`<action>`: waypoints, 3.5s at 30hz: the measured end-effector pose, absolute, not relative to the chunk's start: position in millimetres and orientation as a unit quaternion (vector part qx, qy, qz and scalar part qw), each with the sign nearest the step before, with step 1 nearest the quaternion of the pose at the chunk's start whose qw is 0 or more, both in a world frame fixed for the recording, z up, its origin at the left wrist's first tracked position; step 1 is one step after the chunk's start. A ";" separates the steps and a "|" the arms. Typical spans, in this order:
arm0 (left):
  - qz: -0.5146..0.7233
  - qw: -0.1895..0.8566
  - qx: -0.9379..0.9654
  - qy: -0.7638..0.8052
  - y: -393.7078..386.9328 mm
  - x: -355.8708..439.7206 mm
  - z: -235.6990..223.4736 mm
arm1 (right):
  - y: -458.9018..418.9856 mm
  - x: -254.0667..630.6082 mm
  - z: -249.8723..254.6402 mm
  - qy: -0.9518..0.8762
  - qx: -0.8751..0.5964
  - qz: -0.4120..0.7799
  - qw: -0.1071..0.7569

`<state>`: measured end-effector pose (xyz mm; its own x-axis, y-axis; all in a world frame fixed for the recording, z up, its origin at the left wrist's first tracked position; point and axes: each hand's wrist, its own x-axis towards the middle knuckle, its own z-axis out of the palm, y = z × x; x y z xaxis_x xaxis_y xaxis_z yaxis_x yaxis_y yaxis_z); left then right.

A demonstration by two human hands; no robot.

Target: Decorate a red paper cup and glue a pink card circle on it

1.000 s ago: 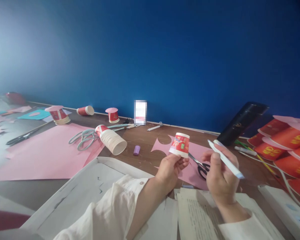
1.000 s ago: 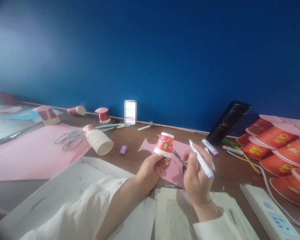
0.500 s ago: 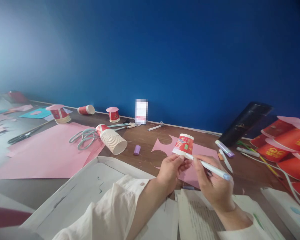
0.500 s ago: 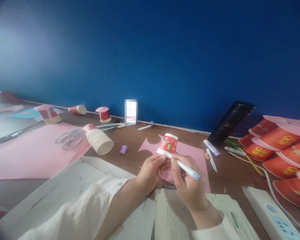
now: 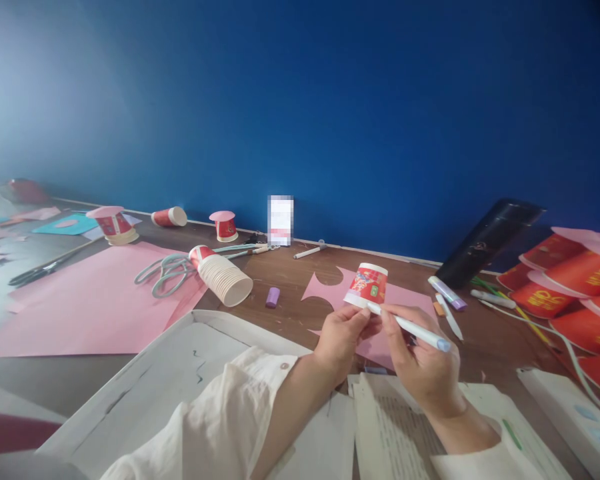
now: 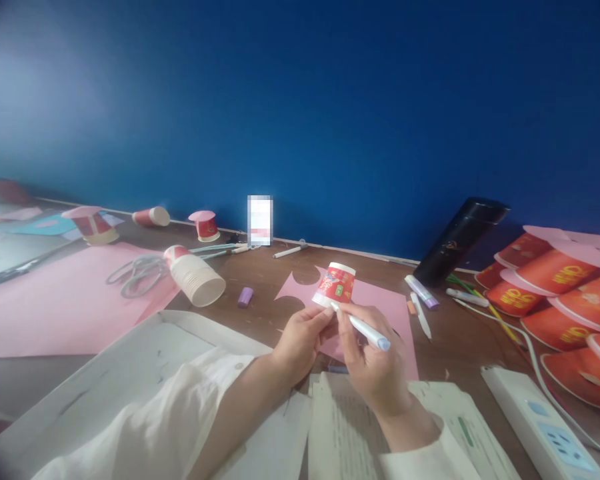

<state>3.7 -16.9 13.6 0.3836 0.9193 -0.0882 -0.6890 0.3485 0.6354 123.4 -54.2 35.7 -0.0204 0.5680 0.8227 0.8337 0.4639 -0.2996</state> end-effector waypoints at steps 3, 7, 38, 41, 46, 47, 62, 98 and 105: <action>0.509 0.790 0.255 0.225 -16.6 3.6 13.7 | -53.6 122.7 35.4 -0.699 -0.506 -0.138 0.487; 0.513 0.789 0.253 0.226 -16.6 3.4 15.3 | -53.3 121.3 35.4 -0.695 -0.516 -0.140 0.481; 0.514 0.776 0.256 0.261 -15.3 3.4 15.3 | -53.4 119.0 39.6 -0.683 -0.526 -0.169 0.478; 0.516 0.774 0.257 0.260 -14.5 3.4 14.7 | -53.4 119.3 40.6 -0.684 -0.520 -0.181 0.478; 0.516 0.773 0.266 0.256 -14.3 2.6 14.6 | -54.0 120.3 40.6 -0.687 -0.518 -0.180 0.476; 0.516 0.773 0.267 0.256 -14.4 2.5 14.5 | -54.2 120.5 40.5 -0.687 -0.520 -0.178 0.475; 0.508 0.776 0.278 0.251 -14.3 2.8 12.0 | -52.5 116.4 43.4 -0.683 -0.515 -0.195 0.480; 0.503 0.762 0.293 0.284 -15.0 2.1 12.4 | -51.2 115.9 41.8 -0.676 -0.531 -0.151 0.489; 0.502 0.760 0.298 0.286 -15.5 1.5 13.8 | -50.8 117.1 41.2 -0.668 -0.542 -0.157 0.485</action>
<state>1.5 -15.5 13.8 0.3327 0.9332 -0.1356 -0.5922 0.3187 0.7401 117.1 -50.8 41.2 0.0577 0.5723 0.8180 0.8760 0.3640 -0.3164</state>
